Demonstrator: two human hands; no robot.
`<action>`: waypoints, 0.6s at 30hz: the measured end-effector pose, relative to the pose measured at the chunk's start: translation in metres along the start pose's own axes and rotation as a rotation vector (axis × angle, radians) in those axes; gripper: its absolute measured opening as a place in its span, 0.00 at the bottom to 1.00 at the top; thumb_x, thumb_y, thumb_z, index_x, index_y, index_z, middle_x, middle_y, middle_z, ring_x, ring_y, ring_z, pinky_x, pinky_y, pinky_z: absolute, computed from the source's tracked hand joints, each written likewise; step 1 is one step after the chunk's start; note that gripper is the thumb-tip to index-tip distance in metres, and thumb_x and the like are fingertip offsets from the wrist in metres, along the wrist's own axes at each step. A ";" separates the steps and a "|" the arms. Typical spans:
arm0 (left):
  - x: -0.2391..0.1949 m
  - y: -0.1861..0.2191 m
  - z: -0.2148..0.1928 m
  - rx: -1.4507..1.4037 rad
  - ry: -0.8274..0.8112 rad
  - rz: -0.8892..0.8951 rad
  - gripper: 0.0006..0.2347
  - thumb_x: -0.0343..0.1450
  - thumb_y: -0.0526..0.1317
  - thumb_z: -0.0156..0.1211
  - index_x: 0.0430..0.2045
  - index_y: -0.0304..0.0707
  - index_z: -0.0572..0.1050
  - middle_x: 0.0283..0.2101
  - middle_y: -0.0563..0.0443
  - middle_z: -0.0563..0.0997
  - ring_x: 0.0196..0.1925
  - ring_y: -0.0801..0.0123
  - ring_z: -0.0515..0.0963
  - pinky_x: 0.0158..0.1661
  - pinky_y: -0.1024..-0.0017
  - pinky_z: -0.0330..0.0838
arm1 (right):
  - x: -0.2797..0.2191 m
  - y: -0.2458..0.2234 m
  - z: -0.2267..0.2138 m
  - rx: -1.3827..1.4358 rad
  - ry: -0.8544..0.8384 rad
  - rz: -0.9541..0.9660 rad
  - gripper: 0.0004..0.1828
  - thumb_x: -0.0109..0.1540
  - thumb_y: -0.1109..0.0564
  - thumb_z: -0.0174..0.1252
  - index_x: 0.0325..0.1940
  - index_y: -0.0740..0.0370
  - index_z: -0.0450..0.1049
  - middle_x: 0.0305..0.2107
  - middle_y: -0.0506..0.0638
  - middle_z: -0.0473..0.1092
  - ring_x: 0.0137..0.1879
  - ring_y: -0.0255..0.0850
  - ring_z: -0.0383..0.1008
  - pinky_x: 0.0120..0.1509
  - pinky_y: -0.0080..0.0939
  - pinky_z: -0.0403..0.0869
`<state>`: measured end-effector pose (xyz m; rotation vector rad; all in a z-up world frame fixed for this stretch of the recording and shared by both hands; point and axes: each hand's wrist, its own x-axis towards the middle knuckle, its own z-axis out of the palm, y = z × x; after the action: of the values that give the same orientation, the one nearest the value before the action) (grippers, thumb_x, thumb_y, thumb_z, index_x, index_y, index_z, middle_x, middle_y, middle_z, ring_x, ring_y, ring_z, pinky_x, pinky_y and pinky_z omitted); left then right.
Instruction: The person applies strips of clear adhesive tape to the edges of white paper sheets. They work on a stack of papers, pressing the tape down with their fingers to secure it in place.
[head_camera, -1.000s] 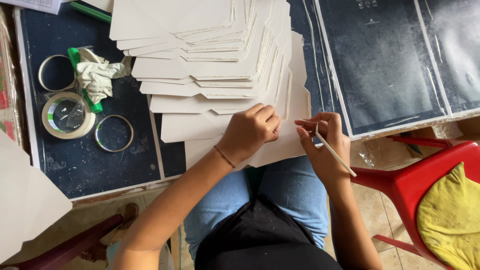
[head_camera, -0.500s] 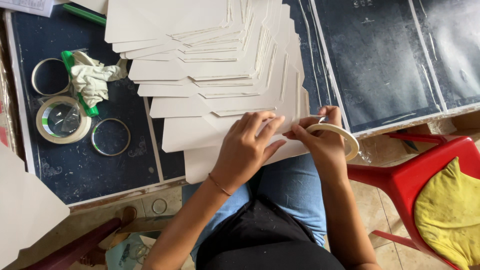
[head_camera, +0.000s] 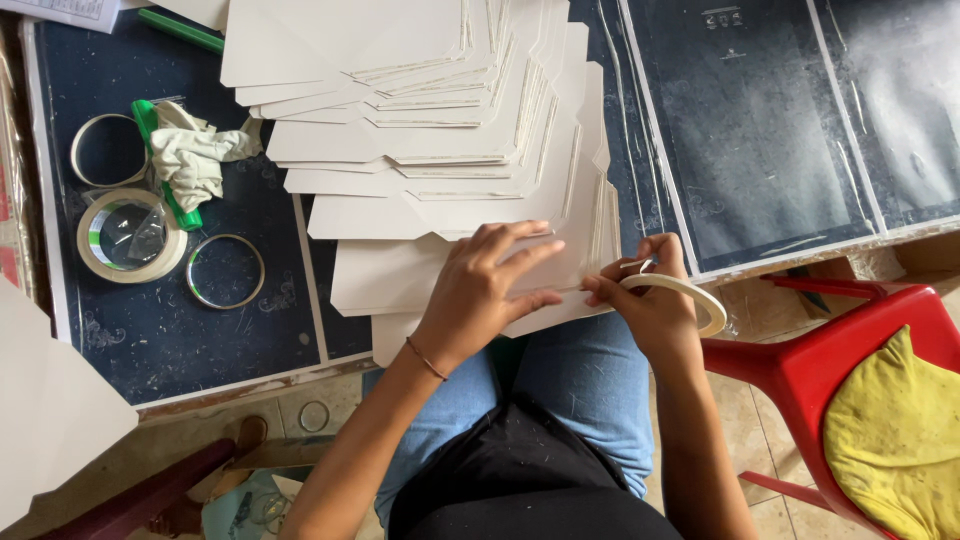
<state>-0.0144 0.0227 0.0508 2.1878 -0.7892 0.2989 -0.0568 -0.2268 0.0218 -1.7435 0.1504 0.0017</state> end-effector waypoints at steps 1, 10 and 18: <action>0.000 -0.001 0.002 0.001 0.003 -0.001 0.20 0.71 0.54 0.73 0.55 0.48 0.83 0.58 0.52 0.80 0.60 0.55 0.80 0.51 0.56 0.78 | 0.001 0.002 -0.001 -0.001 -0.003 -0.002 0.33 0.62 0.65 0.73 0.55 0.61 0.53 0.26 0.57 0.77 0.29 0.44 0.83 0.40 0.33 0.80; 0.000 -0.027 0.024 -0.164 -0.061 -0.186 0.27 0.60 0.58 0.81 0.51 0.55 0.83 0.60 0.58 0.77 0.65 0.57 0.74 0.64 0.59 0.71 | -0.001 -0.003 0.003 -0.031 0.005 0.032 0.34 0.61 0.67 0.75 0.55 0.61 0.55 0.28 0.57 0.77 0.30 0.42 0.82 0.42 0.33 0.80; 0.006 -0.031 0.023 -0.023 -0.083 -0.184 0.33 0.53 0.63 0.81 0.52 0.56 0.83 0.62 0.54 0.72 0.62 0.56 0.71 0.67 0.58 0.68 | 0.000 0.000 0.002 -0.145 0.043 0.027 0.35 0.59 0.65 0.78 0.55 0.62 0.56 0.29 0.58 0.77 0.30 0.44 0.82 0.40 0.35 0.81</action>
<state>0.0088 0.0188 0.0191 2.2444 -0.6266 0.1062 -0.0562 -0.2244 0.0213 -1.8869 0.2099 -0.0046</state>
